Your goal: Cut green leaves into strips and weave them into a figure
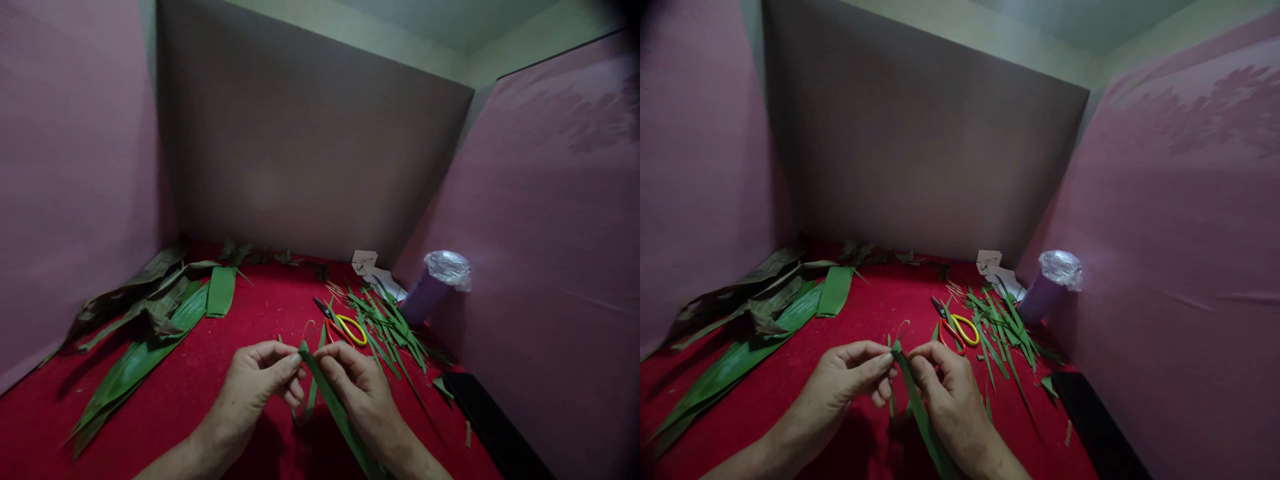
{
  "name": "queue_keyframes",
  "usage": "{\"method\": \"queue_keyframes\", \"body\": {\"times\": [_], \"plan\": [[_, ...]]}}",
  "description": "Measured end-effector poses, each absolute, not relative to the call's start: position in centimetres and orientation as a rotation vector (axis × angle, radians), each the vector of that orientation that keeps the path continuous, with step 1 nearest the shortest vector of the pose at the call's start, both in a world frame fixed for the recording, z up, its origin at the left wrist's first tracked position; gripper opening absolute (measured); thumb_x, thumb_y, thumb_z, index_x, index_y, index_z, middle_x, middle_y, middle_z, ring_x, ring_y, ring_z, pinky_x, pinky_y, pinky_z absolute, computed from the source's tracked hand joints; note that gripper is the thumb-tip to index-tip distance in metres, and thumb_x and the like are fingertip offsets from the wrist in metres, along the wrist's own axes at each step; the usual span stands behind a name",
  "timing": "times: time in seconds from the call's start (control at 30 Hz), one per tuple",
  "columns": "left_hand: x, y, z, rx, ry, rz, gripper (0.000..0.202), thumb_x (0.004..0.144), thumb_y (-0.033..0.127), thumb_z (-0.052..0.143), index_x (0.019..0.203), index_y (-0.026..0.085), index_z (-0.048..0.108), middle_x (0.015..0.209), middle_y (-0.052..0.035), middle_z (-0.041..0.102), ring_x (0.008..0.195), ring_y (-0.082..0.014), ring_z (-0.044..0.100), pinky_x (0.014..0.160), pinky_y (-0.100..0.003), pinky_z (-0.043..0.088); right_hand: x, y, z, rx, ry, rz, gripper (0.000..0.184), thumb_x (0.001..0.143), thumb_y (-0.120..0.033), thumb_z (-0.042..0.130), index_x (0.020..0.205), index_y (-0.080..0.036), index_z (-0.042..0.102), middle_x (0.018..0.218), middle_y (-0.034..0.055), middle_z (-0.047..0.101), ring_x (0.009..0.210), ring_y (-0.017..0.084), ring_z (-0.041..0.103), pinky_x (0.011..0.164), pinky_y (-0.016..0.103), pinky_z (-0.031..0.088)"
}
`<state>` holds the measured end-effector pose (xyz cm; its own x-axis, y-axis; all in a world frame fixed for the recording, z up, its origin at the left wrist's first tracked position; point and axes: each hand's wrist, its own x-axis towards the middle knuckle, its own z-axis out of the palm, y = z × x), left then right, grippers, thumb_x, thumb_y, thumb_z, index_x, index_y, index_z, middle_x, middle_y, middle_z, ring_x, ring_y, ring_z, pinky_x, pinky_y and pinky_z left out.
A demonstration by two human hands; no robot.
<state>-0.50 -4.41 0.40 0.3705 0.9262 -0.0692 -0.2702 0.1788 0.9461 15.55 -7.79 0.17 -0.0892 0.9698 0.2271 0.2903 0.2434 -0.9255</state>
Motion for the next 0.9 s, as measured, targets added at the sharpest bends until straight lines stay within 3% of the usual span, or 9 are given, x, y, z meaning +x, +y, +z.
{"method": "queue_keyframes", "body": {"times": [0.13, 0.27, 0.9], "plan": [[-0.5, -4.7, 1.0, 1.099, 0.883, 1.031, 0.018, 0.068, 0.028, 0.069, 0.069, 0.010, 0.066, 0.047, -0.0028, 0.065, 0.042, -0.0114, 0.057, 0.045, -0.021, 0.048, 15.2, -8.1, 0.7, -1.162, -1.625, 0.572, 0.015, 0.089, -0.026, 0.047, 0.080, -0.018, 0.057, 0.085, 0.0038, 0.056, 0.082, 0.017, 0.053, 0.074, 0.028, 0.041], [-0.4, -4.8, 1.2, 1.107, 0.881, 1.019, 0.019, 0.066, 0.029, 0.070, 0.070, 0.011, 0.066, 0.047, -0.0028, 0.065, 0.042, -0.0123, 0.058, 0.045, -0.022, 0.048, 14.3, -8.2, 0.7, -1.210, -1.682, 0.417, 0.010, 0.083, -0.017, 0.053, 0.074, -0.018, 0.056, 0.083, 0.0046, 0.055, 0.082, 0.018, 0.052, 0.074, 0.031, 0.040], [-0.1, -4.8, 0.2, 1.041, 0.821, 0.986, 0.022, 0.067, 0.031, 0.071, 0.072, 0.010, 0.068, 0.053, -0.0034, 0.066, 0.046, -0.0120, 0.058, 0.049, -0.021, 0.048, 14.0, -8.2, 1.0, -1.170, -1.636, 0.676, 0.019, 0.083, -0.012, 0.050, 0.064, -0.018, 0.051, 0.079, 0.0008, 0.056, 0.077, 0.014, 0.053, 0.070, 0.026, 0.041]]}}
